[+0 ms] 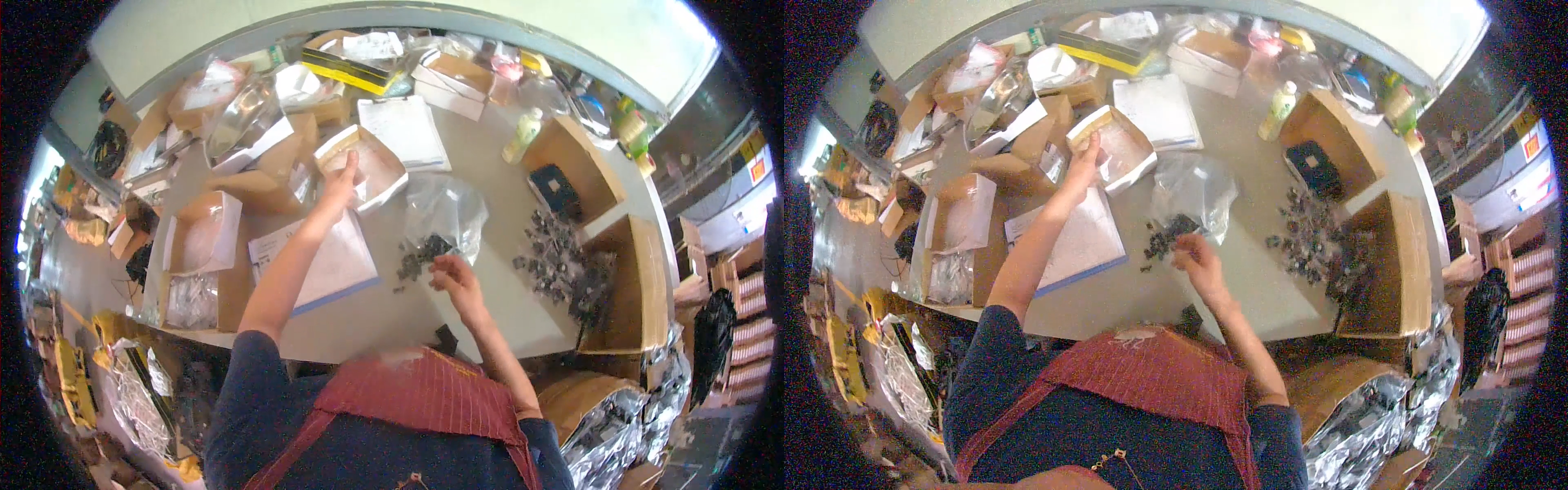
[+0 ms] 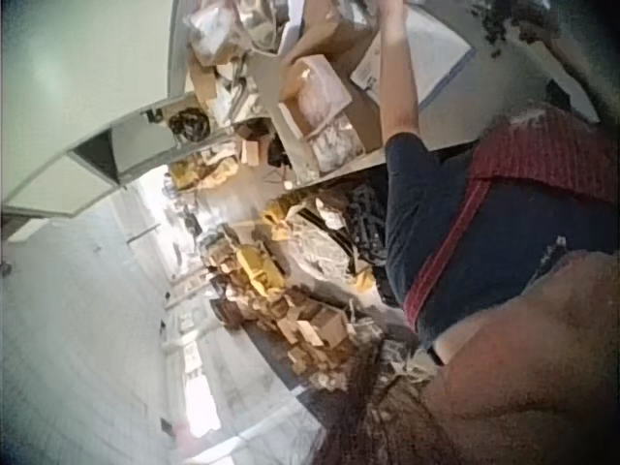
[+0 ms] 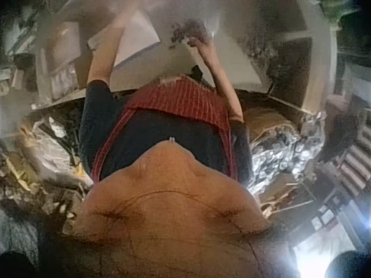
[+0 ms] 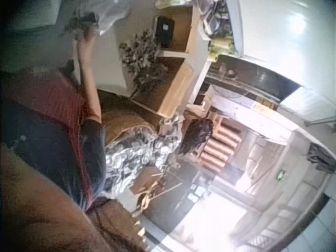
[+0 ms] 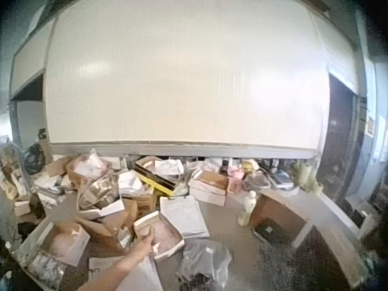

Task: The person sorts small black hardware pieces from a large pile into small clear plastic bags by hand.

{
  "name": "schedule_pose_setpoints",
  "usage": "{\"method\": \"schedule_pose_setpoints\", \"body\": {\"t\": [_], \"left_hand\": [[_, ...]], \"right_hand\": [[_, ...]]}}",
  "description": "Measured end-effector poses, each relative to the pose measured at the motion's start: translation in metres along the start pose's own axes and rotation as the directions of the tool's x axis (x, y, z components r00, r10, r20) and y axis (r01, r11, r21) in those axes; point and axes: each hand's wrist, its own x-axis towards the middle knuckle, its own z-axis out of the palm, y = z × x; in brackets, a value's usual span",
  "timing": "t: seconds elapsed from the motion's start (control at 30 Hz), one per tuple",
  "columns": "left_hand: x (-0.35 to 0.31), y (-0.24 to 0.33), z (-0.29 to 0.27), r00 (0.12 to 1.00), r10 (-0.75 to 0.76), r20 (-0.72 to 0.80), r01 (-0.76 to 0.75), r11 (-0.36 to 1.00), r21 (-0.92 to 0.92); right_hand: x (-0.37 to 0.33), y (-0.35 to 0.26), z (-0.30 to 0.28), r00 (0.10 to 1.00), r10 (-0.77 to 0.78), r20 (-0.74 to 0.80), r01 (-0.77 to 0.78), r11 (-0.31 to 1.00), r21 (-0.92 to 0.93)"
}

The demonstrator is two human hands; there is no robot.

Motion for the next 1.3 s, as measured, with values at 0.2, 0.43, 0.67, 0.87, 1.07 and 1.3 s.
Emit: {"method": "schedule_pose_setpoints", "body": {"t": [0.2, 0.43, 0.67, 0.87, 1.07, 1.3], "left_hand": [[-0.096, 0.028, 0.037, 0.914, -0.096, 0.394, 0.177, 0.968, -0.175], [-0.131, -0.014, 0.025, 0.883, 0.234, 0.407, -0.307, 0.943, 0.125], [-0.173, -0.020, 0.006, 0.910, 0.076, 0.409, -0.100, 0.994, 0.037], [-0.198, -0.022, 0.022, 0.910, 0.302, 0.284, -0.383, 0.874, 0.298], [-0.208, -0.012, 0.028, 0.926, 0.225, 0.304, -0.277, 0.950, 0.143], [-0.216, -0.028, 0.027, 0.849, 0.338, 0.405, -0.409, 0.907, 0.100]], "right_hand": [[0.019, -0.056, 0.028, 0.979, -0.203, 0.017, 0.203, 0.960, -0.193], [0.032, -0.036, 0.045, 0.977, -0.193, 0.091, 0.198, 0.979, -0.054], [0.002, -0.036, 0.047, 0.971, 0.093, 0.221, -0.108, 0.993, 0.056], [-0.003, -0.012, 0.035, 0.926, 0.182, 0.330, -0.200, 0.980, 0.021], [-0.021, -0.031, 0.038, 0.905, 0.227, 0.360, -0.270, 0.960, 0.072], [-0.033, -0.022, 0.021, 0.948, 0.140, 0.284, -0.073, 0.969, -0.235]]}}
